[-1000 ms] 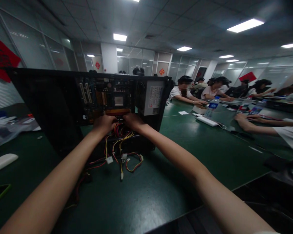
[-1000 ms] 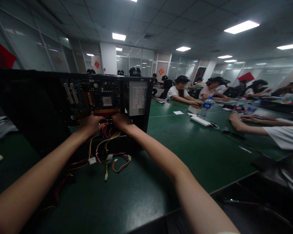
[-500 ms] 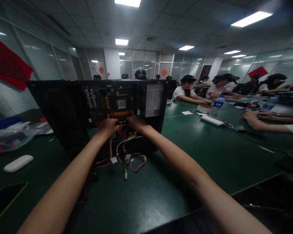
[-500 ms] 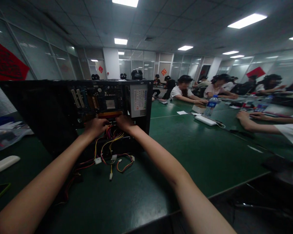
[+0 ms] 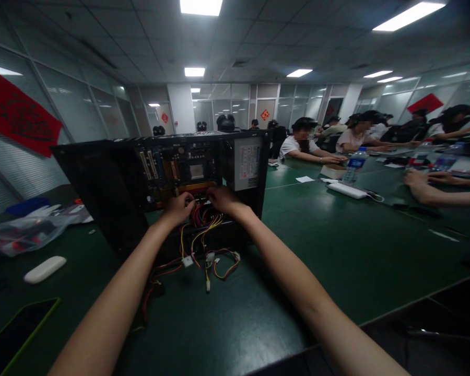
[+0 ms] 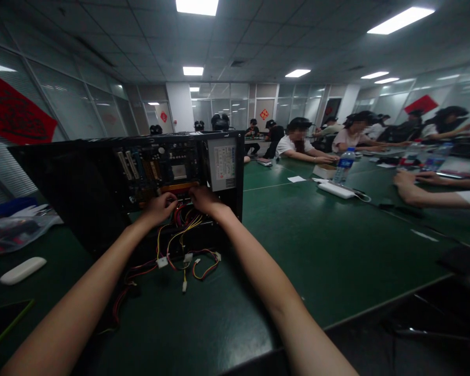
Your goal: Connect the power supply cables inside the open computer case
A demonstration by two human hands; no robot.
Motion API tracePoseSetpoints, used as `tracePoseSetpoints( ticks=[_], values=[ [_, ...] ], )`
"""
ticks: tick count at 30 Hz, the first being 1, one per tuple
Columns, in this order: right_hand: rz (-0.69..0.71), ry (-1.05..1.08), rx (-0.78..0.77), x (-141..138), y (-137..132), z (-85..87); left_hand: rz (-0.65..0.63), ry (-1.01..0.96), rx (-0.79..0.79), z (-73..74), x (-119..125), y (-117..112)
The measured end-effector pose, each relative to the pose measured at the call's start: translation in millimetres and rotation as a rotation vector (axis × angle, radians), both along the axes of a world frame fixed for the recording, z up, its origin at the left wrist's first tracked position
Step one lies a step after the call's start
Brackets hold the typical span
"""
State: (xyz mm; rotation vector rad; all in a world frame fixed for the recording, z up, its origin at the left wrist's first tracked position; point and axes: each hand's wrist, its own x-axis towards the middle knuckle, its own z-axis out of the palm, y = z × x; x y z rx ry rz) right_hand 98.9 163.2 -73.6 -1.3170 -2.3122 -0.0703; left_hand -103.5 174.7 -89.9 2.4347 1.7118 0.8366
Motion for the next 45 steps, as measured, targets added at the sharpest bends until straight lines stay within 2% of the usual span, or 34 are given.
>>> tracePoseSetpoints(
  ticks=[11,17,22,30,37,45],
  values=[
    [0.18,0.069,0.061,2.9,-7.9,-12.9,-0.185,-0.003,-0.002,-1.0,-3.0,-3.7],
    [0.11,0.085,0.036,4.6,-12.1,-11.2,-0.212,0.002,0.01,2.4,-4.4,-9.0],
    [0.139,0.078,-0.041,3.1,-12.9,-11.5,-0.241,0.014,0.01,4.1,-6.4,-11.9],
    [0.122,0.113,0.035,4.0,-17.2,-10.5,-0.25,0.032,0.01,3.7,-9.5,-16.2],
    [0.109,0.104,0.015,4.7,-18.6,-9.5,-0.253,0.035,0.026,2.0,-8.6,-18.3],
    [0.192,0.077,-0.159,5.6,-15.1,-13.8,-0.273,-0.115,-0.176,2.8,-6.9,-28.8]
  ],
)
